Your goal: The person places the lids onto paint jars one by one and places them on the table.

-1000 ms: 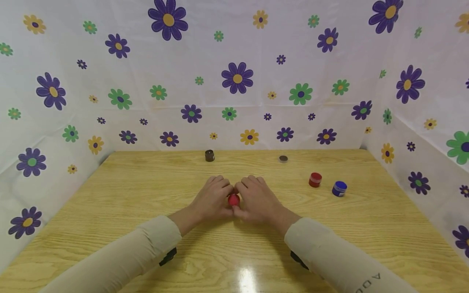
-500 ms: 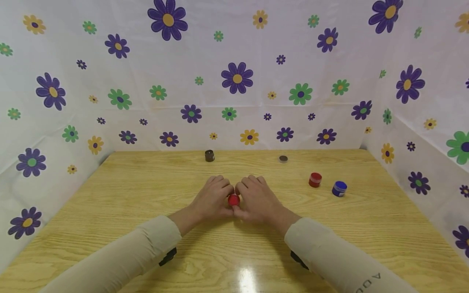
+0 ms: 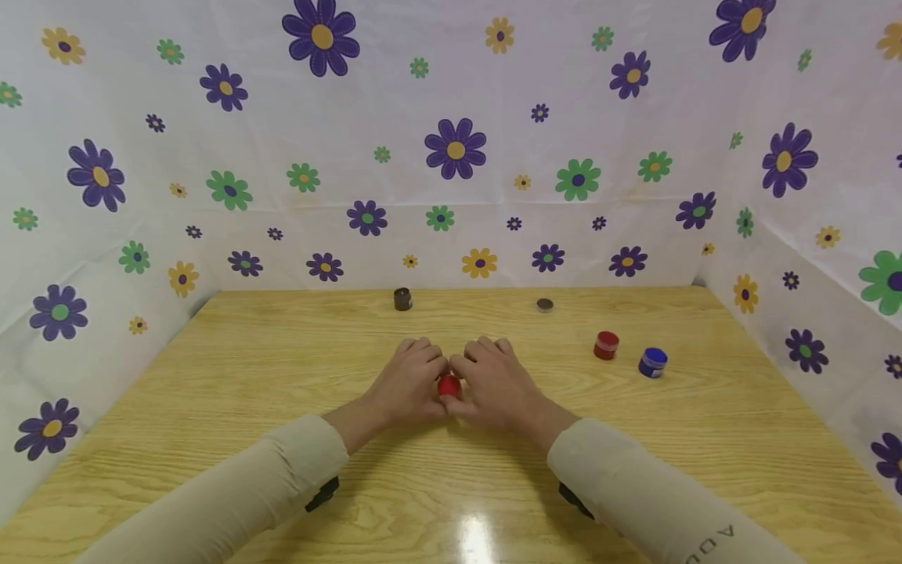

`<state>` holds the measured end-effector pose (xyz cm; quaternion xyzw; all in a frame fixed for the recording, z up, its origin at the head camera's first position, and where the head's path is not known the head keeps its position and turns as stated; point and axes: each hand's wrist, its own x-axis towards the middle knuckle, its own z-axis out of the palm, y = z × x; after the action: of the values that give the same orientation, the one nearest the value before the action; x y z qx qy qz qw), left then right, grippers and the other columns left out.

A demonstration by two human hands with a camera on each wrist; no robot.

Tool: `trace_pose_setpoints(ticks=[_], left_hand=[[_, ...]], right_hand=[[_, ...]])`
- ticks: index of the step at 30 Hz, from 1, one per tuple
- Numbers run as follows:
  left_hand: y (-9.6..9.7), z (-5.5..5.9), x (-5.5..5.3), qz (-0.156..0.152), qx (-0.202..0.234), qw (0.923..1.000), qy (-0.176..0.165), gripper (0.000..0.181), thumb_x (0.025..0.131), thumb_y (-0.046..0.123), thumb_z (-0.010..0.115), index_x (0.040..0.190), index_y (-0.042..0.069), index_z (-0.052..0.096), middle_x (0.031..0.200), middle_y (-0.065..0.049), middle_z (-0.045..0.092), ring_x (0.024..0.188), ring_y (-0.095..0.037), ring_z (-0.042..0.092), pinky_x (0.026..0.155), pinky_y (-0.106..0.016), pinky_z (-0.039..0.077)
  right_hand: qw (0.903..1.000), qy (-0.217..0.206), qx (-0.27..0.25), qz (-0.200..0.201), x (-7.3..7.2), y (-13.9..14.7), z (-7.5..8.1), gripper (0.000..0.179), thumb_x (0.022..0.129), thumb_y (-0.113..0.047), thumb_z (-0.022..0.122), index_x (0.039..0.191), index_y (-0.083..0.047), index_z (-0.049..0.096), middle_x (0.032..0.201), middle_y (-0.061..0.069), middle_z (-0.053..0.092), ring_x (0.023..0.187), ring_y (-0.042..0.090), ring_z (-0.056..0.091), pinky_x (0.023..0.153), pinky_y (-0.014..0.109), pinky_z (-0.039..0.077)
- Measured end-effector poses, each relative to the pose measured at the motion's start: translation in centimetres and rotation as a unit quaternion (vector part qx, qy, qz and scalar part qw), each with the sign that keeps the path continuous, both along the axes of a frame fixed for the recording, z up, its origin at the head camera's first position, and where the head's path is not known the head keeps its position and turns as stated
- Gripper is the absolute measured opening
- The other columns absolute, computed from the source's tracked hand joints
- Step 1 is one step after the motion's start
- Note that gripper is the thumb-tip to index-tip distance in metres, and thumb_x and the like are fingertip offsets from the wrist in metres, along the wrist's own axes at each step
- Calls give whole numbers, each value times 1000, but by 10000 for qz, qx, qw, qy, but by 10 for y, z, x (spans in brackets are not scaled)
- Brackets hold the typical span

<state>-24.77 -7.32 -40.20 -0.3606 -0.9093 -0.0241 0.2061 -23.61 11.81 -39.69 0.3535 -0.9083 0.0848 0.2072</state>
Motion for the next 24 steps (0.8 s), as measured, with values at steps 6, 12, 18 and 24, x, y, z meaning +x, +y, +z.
trace_pose_setpoints(ticks=[6,12,18,24], left_hand=[[0,1,1,79,-102,9999,-9,41,74,50,80,87,14,64,85,3,60,85,-16,50,84,-34,40],[1,0,0,94,-89,9999,112,44,74,53,79,84,14,62,81,3,59,81,-16,50,82,-33,41],[1,-1,-1,51,-56,9998,184,40,74,50,78,82,13,61,79,3,57,81,-17,49,82,-33,40],[0,-1,-1,21,-53,9998,169,38,74,48,78,81,14,61,79,4,56,80,-16,48,81,-33,38]], right_hand=[[9997,-218,82,-121,1,1,1,32,89,-46,65,104,-18,63,97,-4,59,91,17,48,85,38,37],[9997,-10,207,96,1,3,1,38,84,-40,68,114,-17,66,98,-3,60,92,18,50,81,37,36],[9998,2,196,107,0,2,1,35,83,-40,69,109,-17,66,96,-3,58,91,17,49,82,36,36],[9998,77,148,73,0,1,2,30,82,-42,69,98,-17,63,96,-3,60,91,17,50,81,36,35]])
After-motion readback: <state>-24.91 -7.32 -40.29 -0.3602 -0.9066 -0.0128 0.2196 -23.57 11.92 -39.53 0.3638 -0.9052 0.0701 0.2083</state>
